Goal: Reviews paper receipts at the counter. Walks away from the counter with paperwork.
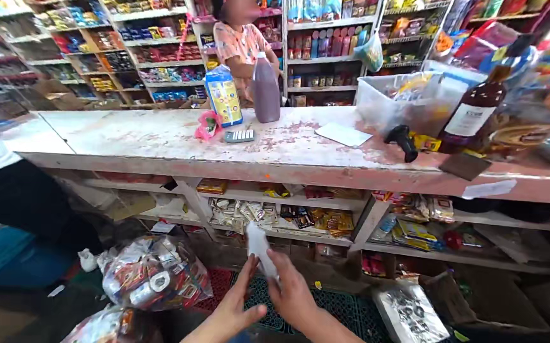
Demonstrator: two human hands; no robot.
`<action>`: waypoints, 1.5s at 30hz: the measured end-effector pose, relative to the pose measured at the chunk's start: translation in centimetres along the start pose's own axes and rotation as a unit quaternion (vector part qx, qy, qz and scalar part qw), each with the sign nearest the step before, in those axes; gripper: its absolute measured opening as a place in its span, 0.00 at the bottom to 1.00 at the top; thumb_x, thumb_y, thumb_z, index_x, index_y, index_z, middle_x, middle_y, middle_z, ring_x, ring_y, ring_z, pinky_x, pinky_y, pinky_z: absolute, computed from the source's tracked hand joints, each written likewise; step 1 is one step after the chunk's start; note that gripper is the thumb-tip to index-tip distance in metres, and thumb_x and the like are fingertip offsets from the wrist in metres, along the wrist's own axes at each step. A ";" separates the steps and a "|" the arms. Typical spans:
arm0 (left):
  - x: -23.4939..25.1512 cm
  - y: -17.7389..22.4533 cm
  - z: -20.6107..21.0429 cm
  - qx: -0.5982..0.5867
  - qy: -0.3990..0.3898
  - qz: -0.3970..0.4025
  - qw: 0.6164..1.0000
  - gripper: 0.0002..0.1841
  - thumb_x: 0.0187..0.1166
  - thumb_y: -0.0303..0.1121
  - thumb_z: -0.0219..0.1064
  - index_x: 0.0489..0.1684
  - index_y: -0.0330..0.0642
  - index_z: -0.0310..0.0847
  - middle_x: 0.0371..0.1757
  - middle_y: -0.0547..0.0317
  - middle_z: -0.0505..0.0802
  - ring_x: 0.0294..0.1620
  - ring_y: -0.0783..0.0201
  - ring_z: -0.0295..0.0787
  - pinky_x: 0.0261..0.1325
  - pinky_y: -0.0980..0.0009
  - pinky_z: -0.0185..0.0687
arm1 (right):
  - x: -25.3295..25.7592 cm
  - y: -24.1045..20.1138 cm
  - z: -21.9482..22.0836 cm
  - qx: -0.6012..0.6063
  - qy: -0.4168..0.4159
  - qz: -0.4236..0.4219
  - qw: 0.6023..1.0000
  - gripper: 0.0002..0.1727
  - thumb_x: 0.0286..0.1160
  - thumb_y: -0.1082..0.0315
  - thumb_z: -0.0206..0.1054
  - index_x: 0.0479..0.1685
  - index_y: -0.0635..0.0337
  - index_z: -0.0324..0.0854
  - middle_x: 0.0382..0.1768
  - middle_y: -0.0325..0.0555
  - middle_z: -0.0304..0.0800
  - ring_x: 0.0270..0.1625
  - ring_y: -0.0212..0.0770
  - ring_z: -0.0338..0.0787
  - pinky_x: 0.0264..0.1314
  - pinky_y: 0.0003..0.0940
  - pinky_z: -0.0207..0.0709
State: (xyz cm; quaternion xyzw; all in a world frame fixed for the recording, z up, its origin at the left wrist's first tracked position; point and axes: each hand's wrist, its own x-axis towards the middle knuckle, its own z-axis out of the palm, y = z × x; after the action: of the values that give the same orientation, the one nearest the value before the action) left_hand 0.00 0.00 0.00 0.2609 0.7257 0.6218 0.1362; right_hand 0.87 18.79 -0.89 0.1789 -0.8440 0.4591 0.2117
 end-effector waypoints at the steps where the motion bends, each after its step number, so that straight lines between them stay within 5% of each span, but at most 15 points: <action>1: 1.2 -0.6 0.8 -0.067 0.039 -0.035 0.996 0.58 0.72 0.62 0.71 0.91 0.30 0.41 0.81 0.49 0.77 0.77 0.65 0.78 0.73 0.64 0.82 | 0.1 0.1 0.7 0.033 -0.033 -0.029 0.998 0.38 0.66 0.77 0.70 0.83 0.71 0.66 0.68 0.61 0.86 0.60 0.53 0.93 0.60 0.50 0.88; 3: 4.1 -0.4 1.8 -0.224 0.141 -0.125 0.956 0.26 0.87 0.40 0.58 0.78 0.37 0.58 0.52 0.57 0.91 0.49 0.68 0.92 0.53 0.68 0.91 | 0.6 1.3 1.5 0.086 -0.090 -0.047 0.991 0.46 0.71 0.66 0.73 0.89 0.74 0.55 0.75 0.62 0.81 0.75 0.54 0.84 0.80 0.51 0.75; 4: 5.8 -0.2 1.8 -0.267 0.182 -0.167 0.931 0.19 0.93 0.39 0.49 0.73 0.38 0.65 0.44 0.56 0.93 0.42 0.66 0.94 0.46 0.66 0.93 | 0.9 2.1 1.5 0.106 -0.102 -0.041 0.988 0.47 0.74 0.60 0.73 0.89 0.75 0.54 0.76 0.63 0.80 0.79 0.54 0.81 0.84 0.51 0.71; 6: 8.9 -0.5 0.7 -0.311 0.205 -0.211 0.904 0.22 0.96 0.42 0.42 0.74 0.37 0.68 0.45 0.52 0.94 0.43 0.62 0.95 0.48 0.61 0.94 | 1.4 4.1 0.4 0.151 -0.092 -0.007 0.984 0.37 0.79 0.57 0.70 0.84 0.71 0.67 0.75 0.59 0.83 0.76 0.46 0.84 0.82 0.45 0.75; 8: 11.7 -1.4 -0.6 -0.346 0.184 -0.202 0.897 0.23 0.97 0.42 0.39 0.77 0.37 0.65 0.51 0.49 0.94 0.50 0.58 0.95 0.54 0.58 0.94 | 2.0 6.2 -1.4 0.183 -0.030 0.036 0.982 0.22 0.83 0.65 0.65 0.69 0.70 0.81 0.64 0.55 0.89 0.59 0.38 0.93 0.65 0.35 0.87; 10: 14.7 -2.3 -2.1 -0.372 0.146 -0.194 0.896 0.23 0.97 0.42 0.37 0.78 0.38 0.64 0.54 0.46 0.94 0.53 0.55 0.95 0.58 0.55 0.93 | 2.6 8.6 -3.4 0.168 0.045 0.116 0.978 0.15 0.83 0.69 0.62 0.57 0.70 0.86 0.53 0.50 0.93 0.49 0.34 0.93 0.55 0.31 0.89; 14: 21.5 -3.1 -4.5 -0.399 0.109 -0.211 0.886 0.24 0.97 0.44 0.36 0.75 0.38 0.67 0.53 0.46 0.94 0.52 0.54 0.96 0.56 0.55 0.94 | 5.2 12.4 -6.2 0.135 0.151 0.259 0.944 0.12 0.81 0.72 0.60 0.53 0.68 0.86 0.45 0.43 0.95 0.46 0.30 0.93 0.54 0.28 0.88; 23: 36.3 -0.7 -9.5 -0.437 0.038 -0.243 0.865 0.23 0.97 0.44 0.38 0.75 0.40 0.67 0.53 0.45 0.94 0.53 0.53 0.96 0.56 0.54 0.94 | 17.2 16.1 -9.9 0.129 0.228 0.314 0.913 0.11 0.80 0.73 0.61 0.51 0.67 0.87 0.40 0.40 0.95 0.41 0.29 0.92 0.49 0.25 0.88; 31: 43.6 2.7 -9.4 -0.396 0.016 -0.285 0.873 0.23 0.96 0.44 0.40 0.76 0.38 0.68 0.53 0.45 0.94 0.52 0.54 0.96 0.56 0.56 0.94 | 22.0 16.2 -13.9 0.115 0.216 0.345 0.906 0.11 0.80 0.73 0.62 0.51 0.67 0.87 0.43 0.40 0.95 0.43 0.28 0.93 0.52 0.25 0.89; 35: 46.1 3.7 -7.8 -0.390 -0.004 -0.299 0.871 0.23 0.96 0.44 0.41 0.78 0.39 0.67 0.52 0.45 0.94 0.51 0.54 0.96 0.56 0.56 0.94 | 22.8 18.5 -16.9 0.111 0.214 0.358 0.902 0.12 0.83 0.72 0.58 0.52 0.66 0.86 0.42 0.38 0.96 0.41 0.27 0.93 0.46 0.23 0.87; 41: 49.2 5.1 -5.5 -0.383 -0.001 -0.297 0.875 0.24 0.97 0.45 0.39 0.80 0.41 0.63 0.53 0.45 0.94 0.52 0.53 0.96 0.56 0.55 0.93 | 26.6 23.6 -23.2 0.043 0.141 0.356 0.923 0.14 0.82 0.68 0.60 0.56 0.67 0.85 0.46 0.44 0.93 0.44 0.28 0.91 0.50 0.24 0.85; 45: 51.0 5.7 -4.3 -0.375 0.026 -0.297 0.878 0.24 0.96 0.46 0.40 0.80 0.41 0.64 0.53 0.44 0.94 0.53 0.52 0.96 0.57 0.54 0.93 | 30.7 27.4 -28.3 -0.084 0.028 0.356 0.930 0.21 0.84 0.65 0.63 0.68 0.69 0.82 0.67 0.64 0.85 0.67 0.53 0.87 0.69 0.48 0.81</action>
State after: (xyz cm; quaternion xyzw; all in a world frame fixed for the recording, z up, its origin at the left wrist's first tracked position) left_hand -43.22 24.90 12.79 -0.0538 0.4850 0.7843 0.3830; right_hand -33.24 53.60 9.79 -0.1641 -0.8817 0.4365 0.0721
